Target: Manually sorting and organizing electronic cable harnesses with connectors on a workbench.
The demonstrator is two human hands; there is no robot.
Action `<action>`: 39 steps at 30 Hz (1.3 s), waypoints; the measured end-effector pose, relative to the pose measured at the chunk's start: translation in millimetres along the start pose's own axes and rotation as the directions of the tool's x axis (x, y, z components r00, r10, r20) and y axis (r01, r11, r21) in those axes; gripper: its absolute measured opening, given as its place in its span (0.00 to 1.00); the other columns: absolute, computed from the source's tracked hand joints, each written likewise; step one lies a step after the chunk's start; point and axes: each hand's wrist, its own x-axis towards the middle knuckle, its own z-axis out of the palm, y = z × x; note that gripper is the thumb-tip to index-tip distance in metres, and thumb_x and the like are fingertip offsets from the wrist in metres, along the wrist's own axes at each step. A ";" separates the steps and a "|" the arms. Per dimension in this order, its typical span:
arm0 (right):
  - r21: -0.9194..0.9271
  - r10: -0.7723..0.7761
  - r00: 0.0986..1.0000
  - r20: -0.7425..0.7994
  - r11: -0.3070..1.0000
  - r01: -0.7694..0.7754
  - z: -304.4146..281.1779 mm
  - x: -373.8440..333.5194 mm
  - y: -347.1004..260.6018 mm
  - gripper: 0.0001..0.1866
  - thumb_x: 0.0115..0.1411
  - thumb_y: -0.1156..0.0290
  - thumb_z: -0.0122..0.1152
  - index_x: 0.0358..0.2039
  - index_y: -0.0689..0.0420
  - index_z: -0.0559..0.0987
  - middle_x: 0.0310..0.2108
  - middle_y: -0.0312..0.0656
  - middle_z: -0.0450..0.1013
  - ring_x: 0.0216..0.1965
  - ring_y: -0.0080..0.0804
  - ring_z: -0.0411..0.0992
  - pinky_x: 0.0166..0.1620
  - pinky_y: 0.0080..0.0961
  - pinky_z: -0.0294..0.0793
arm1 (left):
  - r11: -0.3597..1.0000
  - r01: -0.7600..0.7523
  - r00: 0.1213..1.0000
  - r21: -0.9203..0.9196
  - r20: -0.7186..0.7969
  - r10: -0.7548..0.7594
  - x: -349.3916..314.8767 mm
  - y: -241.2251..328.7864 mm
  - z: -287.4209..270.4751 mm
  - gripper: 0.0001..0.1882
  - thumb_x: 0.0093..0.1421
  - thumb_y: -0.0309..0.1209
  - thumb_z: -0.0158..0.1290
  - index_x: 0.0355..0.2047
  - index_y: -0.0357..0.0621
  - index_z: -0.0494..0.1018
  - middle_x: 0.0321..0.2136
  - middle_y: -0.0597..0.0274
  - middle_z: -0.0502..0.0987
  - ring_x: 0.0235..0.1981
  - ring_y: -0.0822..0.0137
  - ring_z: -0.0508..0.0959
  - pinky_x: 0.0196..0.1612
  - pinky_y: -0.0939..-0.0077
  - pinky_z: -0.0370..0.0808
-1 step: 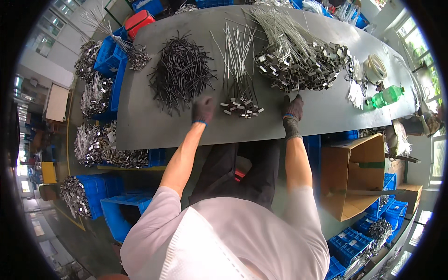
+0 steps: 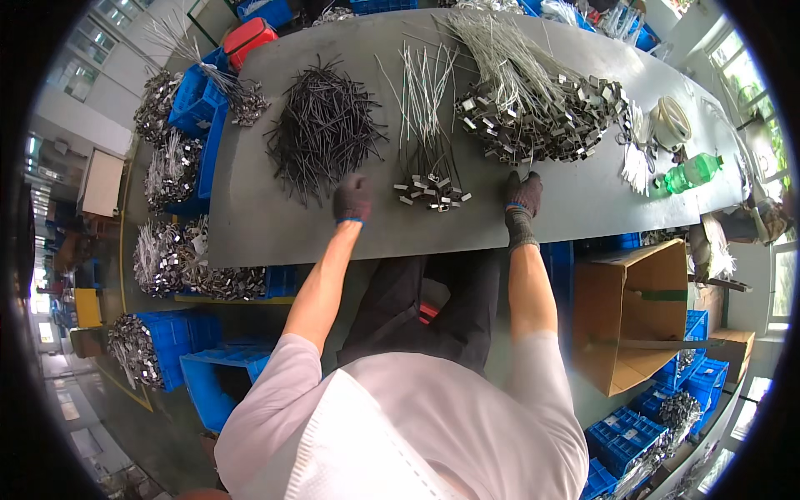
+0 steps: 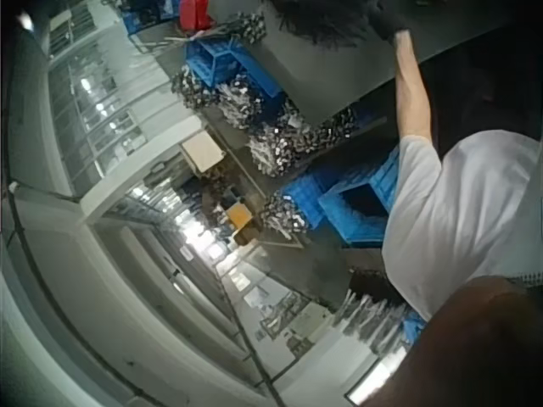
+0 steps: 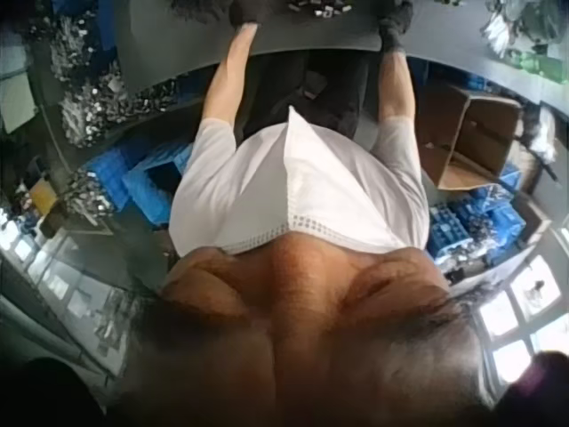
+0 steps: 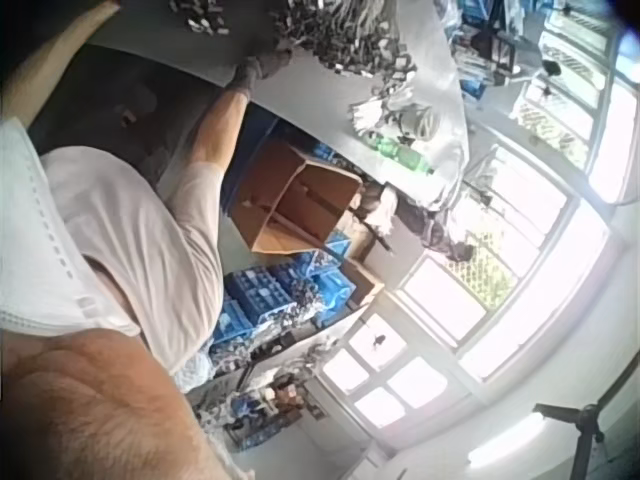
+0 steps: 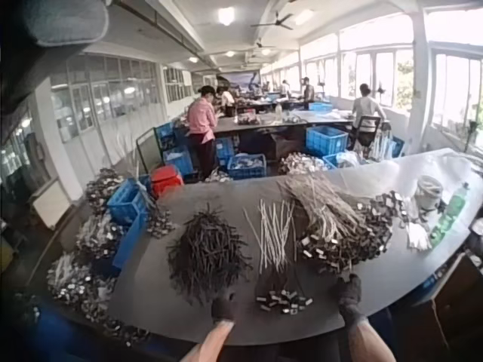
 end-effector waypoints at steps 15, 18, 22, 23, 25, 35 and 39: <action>0.241 -0.364 0.929 0.064 0.909 0.340 -92.1 -157.3 148.7 0.17 0.62 0.72 0.53 0.52 0.60 0.73 0.34 0.51 0.78 0.31 0.49 0.76 0.35 0.40 0.76 | 0.878 0.342 0.911 0.336 0.109 -0.397 45.5 -40.6 -40.4 0.28 0.54 0.51 0.60 0.42 0.38 0.81 0.41 0.44 0.83 0.44 0.45 0.83 0.44 0.57 0.81; -0.312 -0.054 0.798 0.600 0.903 0.296 -125.2 -242.3 239.1 0.17 0.58 0.76 0.53 0.49 0.61 0.72 0.36 0.60 0.77 0.42 0.59 0.77 0.40 0.49 0.77 | 0.482 0.828 0.559 -0.287 0.498 -0.663 35.7 -93.0 -38.2 0.18 0.59 0.45 0.61 0.35 0.41 0.81 0.33 0.53 0.84 0.32 0.57 0.85 0.33 0.68 0.83; -0.245 0.006 0.453 0.891 0.847 0.472 -154.0 -336.4 405.8 0.12 0.61 0.69 0.53 0.41 0.56 0.81 0.42 0.54 0.79 0.48 0.54 0.76 0.53 0.47 0.74 | -0.013 0.799 0.531 -0.601 0.716 -0.453 2.7 -86.5 -22.3 0.09 0.63 0.36 0.61 0.29 0.46 0.79 0.24 0.64 0.81 0.22 0.71 0.80 0.24 0.80 0.78; -0.251 0.014 0.458 0.889 0.852 0.460 -155.4 -342.5 397.4 0.12 0.61 0.69 0.53 0.41 0.56 0.81 0.42 0.54 0.79 0.48 0.54 0.76 0.53 0.47 0.74 | -0.090 0.793 0.526 -0.602 0.752 -0.398 -8.8 -59.5 -15.5 0.07 0.64 0.33 0.59 0.31 0.45 0.78 0.25 0.63 0.81 0.23 0.70 0.80 0.26 0.78 0.79; -0.226 -0.013 0.716 0.698 0.945 0.237 -159.0 -348.2 340.6 0.13 0.63 0.70 0.50 0.43 0.56 0.81 0.42 0.54 0.79 0.48 0.54 0.76 0.53 0.46 0.74 | -0.230 0.767 0.531 -0.599 0.794 -0.297 -35.6 -11.9 -6.6 0.05 0.64 0.30 0.59 0.34 0.42 0.78 0.28 0.60 0.81 0.26 0.68 0.81 0.30 0.75 0.81; -0.182 -0.264 0.691 0.673 0.846 0.501 -133.5 -254.0 190.4 0.13 0.61 0.71 0.52 0.43 0.52 0.82 0.41 0.51 0.80 0.45 0.51 0.78 0.46 0.43 0.79 | -0.132 0.508 0.833 -0.851 0.524 -0.178 -60.6 182.8 32.5 0.02 0.67 0.25 0.53 0.39 0.43 0.74 0.30 0.57 0.81 0.27 0.61 0.84 0.30 0.64 0.84; -0.296 -0.128 0.643 0.755 0.809 0.508 -134.7 -257.9 250.0 0.12 0.60 0.69 0.54 0.41 0.52 0.83 0.40 0.50 0.80 0.46 0.51 0.79 0.46 0.42 0.79 | 0.068 0.202 0.953 -0.977 0.180 -0.246 -57.5 203.4 8.5 0.06 0.67 0.28 0.54 0.38 0.38 0.74 0.29 0.55 0.82 0.26 0.63 0.83 0.28 0.70 0.82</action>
